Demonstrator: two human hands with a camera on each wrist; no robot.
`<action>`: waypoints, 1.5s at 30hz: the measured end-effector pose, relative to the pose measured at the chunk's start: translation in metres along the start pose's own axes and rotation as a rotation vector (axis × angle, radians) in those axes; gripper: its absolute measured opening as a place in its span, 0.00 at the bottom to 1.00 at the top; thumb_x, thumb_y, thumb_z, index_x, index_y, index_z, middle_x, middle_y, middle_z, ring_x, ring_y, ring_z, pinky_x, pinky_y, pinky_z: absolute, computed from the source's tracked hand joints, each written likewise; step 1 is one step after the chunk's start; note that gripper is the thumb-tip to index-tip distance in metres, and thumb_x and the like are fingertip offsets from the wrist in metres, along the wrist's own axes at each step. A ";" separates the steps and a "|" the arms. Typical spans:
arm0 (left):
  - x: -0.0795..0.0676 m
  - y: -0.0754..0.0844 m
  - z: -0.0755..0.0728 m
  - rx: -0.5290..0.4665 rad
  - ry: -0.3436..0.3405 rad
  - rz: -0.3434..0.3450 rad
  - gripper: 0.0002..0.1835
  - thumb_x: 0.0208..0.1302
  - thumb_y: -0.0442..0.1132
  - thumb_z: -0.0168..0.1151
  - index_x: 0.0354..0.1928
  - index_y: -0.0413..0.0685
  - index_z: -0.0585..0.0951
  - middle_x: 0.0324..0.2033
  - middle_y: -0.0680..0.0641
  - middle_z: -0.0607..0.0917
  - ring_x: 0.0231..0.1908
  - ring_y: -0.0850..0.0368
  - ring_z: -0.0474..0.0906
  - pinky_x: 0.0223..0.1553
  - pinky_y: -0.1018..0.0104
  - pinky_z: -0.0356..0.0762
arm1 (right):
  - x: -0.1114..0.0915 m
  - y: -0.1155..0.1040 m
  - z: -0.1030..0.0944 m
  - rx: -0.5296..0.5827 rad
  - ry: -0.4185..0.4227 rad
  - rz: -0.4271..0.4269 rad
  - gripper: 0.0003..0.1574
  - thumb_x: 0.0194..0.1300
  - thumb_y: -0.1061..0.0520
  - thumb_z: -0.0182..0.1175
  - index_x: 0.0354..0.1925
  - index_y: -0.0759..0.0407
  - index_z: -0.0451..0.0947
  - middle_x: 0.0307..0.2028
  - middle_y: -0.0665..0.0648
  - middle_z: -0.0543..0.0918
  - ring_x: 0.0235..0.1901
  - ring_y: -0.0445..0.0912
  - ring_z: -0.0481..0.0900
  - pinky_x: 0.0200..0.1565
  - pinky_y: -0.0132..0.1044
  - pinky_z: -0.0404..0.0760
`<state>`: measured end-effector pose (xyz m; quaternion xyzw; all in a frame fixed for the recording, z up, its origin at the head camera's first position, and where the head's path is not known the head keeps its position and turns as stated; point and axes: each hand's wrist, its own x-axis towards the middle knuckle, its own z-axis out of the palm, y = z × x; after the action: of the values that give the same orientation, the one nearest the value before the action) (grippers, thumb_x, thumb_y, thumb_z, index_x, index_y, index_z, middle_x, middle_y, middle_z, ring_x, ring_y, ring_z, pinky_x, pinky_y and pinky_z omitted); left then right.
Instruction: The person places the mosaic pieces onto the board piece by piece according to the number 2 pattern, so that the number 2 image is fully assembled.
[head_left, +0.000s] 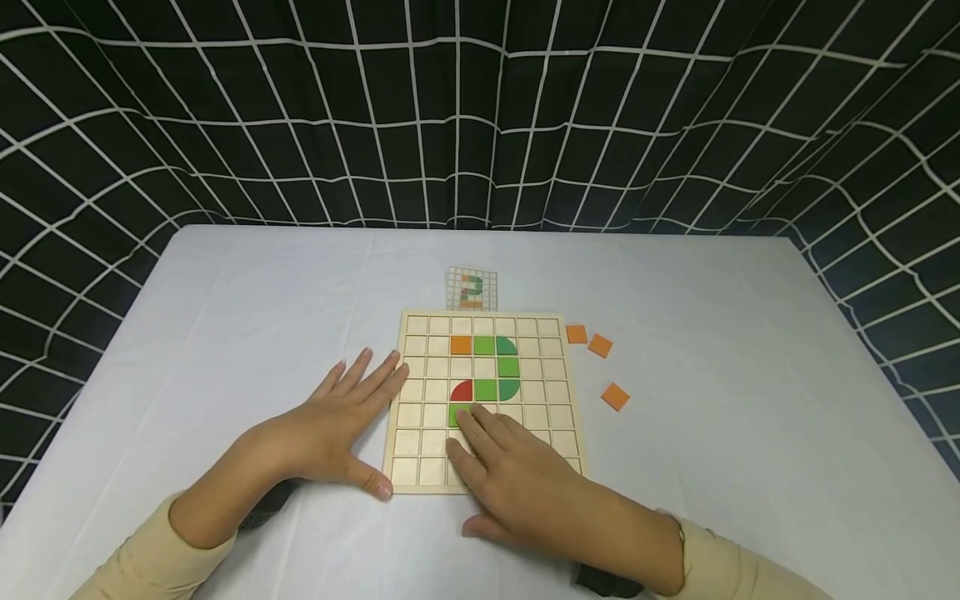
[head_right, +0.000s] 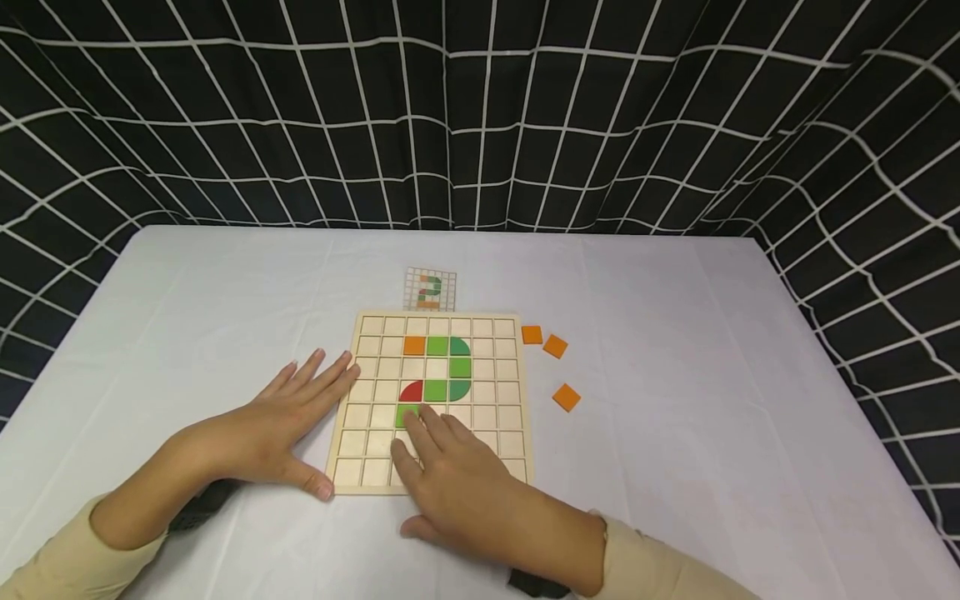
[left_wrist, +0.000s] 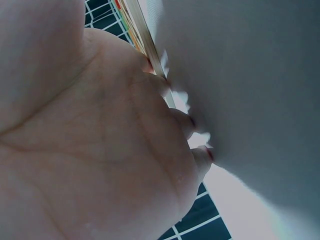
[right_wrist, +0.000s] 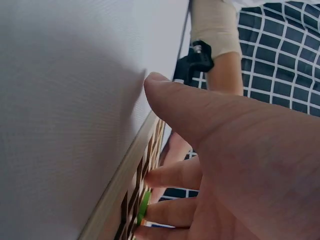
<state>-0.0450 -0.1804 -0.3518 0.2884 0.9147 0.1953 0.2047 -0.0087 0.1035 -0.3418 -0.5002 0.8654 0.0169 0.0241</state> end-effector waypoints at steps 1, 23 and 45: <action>0.000 0.000 0.000 0.002 0.000 0.000 0.75 0.38 0.78 0.66 0.80 0.44 0.43 0.79 0.42 0.40 0.76 0.36 0.28 0.71 0.34 0.31 | -0.001 -0.001 0.001 -0.004 -0.010 0.007 0.51 0.65 0.28 0.59 0.68 0.64 0.68 0.70 0.71 0.64 0.71 0.62 0.60 0.69 0.50 0.64; 0.002 -0.002 0.004 0.013 0.002 -0.004 0.75 0.37 0.79 0.65 0.80 0.45 0.43 0.79 0.43 0.40 0.76 0.37 0.27 0.71 0.35 0.30 | -0.011 -0.021 0.001 -0.066 -0.066 -0.025 0.58 0.66 0.21 0.48 0.73 0.63 0.61 0.74 0.70 0.57 0.74 0.62 0.53 0.69 0.53 0.62; 0.002 -0.002 0.003 -0.004 -0.002 -0.008 0.75 0.37 0.78 0.67 0.80 0.46 0.43 0.79 0.44 0.38 0.76 0.39 0.26 0.71 0.36 0.29 | -0.003 -0.009 0.005 -0.020 0.069 -0.017 0.48 0.64 0.27 0.58 0.65 0.60 0.70 0.67 0.67 0.70 0.66 0.60 0.67 0.66 0.50 0.68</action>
<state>-0.0467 -0.1802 -0.3557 0.2847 0.9152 0.1959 0.2071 0.0001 0.1017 -0.3467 -0.5079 0.8613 0.0083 -0.0106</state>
